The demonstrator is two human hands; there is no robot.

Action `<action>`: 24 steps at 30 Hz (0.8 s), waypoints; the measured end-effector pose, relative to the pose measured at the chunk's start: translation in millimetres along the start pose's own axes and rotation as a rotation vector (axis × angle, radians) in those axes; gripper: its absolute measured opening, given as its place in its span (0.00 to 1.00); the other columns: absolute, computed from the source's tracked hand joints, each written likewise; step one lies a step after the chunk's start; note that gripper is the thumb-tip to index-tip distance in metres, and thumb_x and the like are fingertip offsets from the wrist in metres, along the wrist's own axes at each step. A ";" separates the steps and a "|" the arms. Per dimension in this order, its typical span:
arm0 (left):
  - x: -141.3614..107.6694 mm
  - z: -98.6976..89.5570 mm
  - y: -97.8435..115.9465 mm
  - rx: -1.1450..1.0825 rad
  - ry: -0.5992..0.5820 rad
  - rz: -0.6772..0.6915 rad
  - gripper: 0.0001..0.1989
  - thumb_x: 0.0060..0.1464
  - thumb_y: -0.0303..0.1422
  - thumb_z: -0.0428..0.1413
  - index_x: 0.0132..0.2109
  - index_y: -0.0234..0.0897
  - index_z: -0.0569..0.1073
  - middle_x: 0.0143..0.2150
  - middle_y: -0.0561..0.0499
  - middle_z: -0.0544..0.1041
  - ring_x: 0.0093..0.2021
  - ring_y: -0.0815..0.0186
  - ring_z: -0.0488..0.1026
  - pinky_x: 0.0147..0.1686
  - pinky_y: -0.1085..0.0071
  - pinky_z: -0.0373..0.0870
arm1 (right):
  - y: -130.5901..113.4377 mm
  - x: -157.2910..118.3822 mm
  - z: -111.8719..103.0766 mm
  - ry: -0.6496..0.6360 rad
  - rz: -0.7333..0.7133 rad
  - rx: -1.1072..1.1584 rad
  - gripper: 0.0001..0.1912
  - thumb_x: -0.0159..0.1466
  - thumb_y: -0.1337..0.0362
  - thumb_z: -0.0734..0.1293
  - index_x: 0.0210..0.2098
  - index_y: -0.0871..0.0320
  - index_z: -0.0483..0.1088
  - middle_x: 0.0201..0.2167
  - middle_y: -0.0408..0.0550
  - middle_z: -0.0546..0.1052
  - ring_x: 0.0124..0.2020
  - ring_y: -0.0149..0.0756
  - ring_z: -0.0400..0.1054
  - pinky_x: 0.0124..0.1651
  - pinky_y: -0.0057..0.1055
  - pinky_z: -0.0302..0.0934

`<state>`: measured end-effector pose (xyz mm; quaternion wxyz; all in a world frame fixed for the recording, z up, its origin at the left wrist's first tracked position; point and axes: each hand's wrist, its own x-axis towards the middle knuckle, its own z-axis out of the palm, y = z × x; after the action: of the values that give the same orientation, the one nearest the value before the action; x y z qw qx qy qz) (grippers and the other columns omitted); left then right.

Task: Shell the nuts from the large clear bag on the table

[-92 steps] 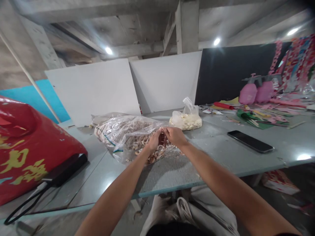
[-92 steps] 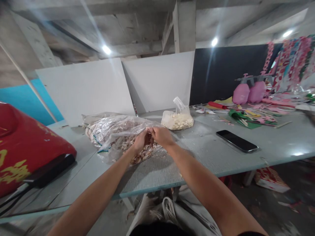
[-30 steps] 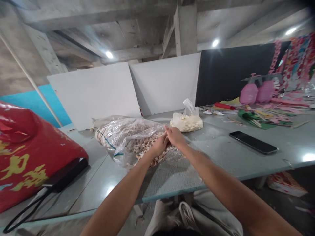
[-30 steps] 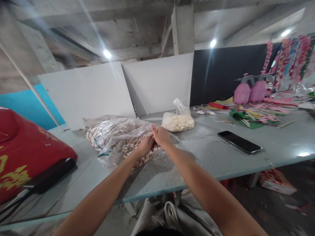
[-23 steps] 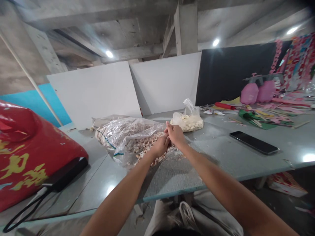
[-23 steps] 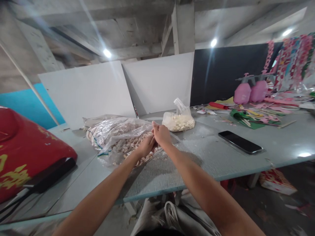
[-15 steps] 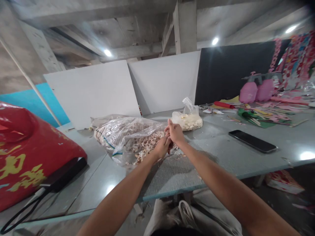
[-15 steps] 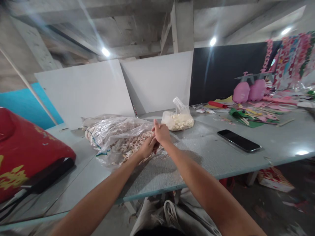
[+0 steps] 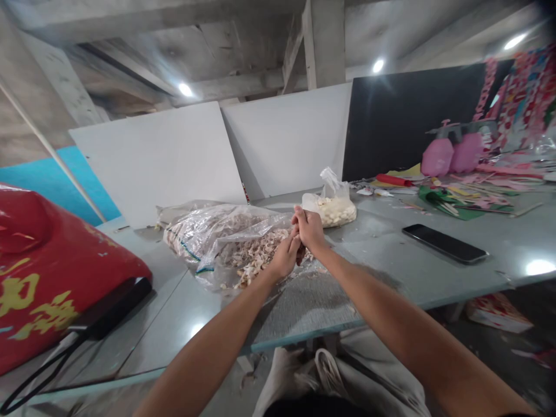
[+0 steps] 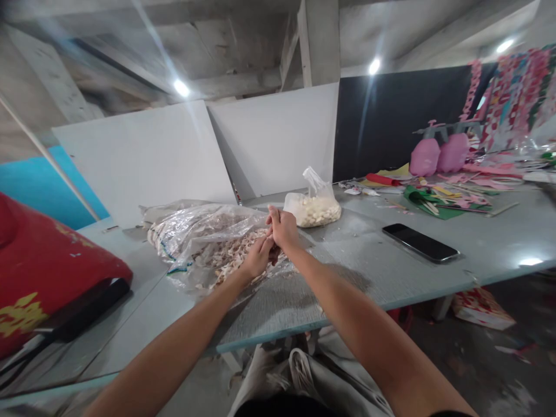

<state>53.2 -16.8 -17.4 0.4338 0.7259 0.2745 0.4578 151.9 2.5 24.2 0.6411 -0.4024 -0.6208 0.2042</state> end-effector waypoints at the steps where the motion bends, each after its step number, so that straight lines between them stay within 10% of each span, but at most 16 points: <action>1: 0.4 0.8 0.1 -0.011 -0.018 -0.007 0.16 0.56 0.45 0.42 0.30 0.37 0.58 0.17 0.61 0.55 0.13 0.76 0.53 0.13 0.79 0.56 | 2.7 1.1 0.1 -0.008 0.026 0.023 0.30 0.61 0.43 0.51 0.18 0.59 0.64 0.10 0.42 0.65 0.14 0.29 0.62 0.23 0.25 0.57; 5: 4.0 -1.6 3.3 0.030 0.001 0.034 0.19 0.56 0.48 0.42 0.29 0.37 0.58 0.18 0.60 0.58 0.14 0.76 0.54 0.14 0.78 0.55 | 13.7 5.6 -0.6 -0.091 0.157 0.209 0.31 0.58 0.39 0.52 0.22 0.60 0.65 0.15 0.44 0.69 0.16 0.28 0.63 0.21 0.25 0.57; 13: 12.1 -37.5 9.9 0.008 0.406 0.093 0.11 0.52 0.38 0.50 0.39 0.36 0.68 0.24 0.56 0.65 0.21 0.74 0.60 0.20 0.78 0.57 | 23.9 3.1 -0.9 -0.304 0.152 0.313 0.23 0.55 0.44 0.61 0.29 0.61 0.66 0.19 0.42 0.68 0.15 0.25 0.61 0.16 0.21 0.56; 24: 8.0 -39.0 16.2 -0.231 0.333 0.023 0.14 0.47 0.40 0.55 0.27 0.36 0.60 0.19 0.60 0.56 0.15 0.78 0.52 0.15 0.79 0.50 | 29.1 -3.1 1.7 -0.404 0.073 0.174 0.23 0.57 0.45 0.59 0.24 0.60 0.65 0.13 0.39 0.65 0.12 0.24 0.58 0.16 0.21 0.53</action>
<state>21.5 -3.3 8.3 0.4574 0.5886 0.2797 0.6051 156.7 17.8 -0.3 0.5282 -0.3187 -0.7018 0.3563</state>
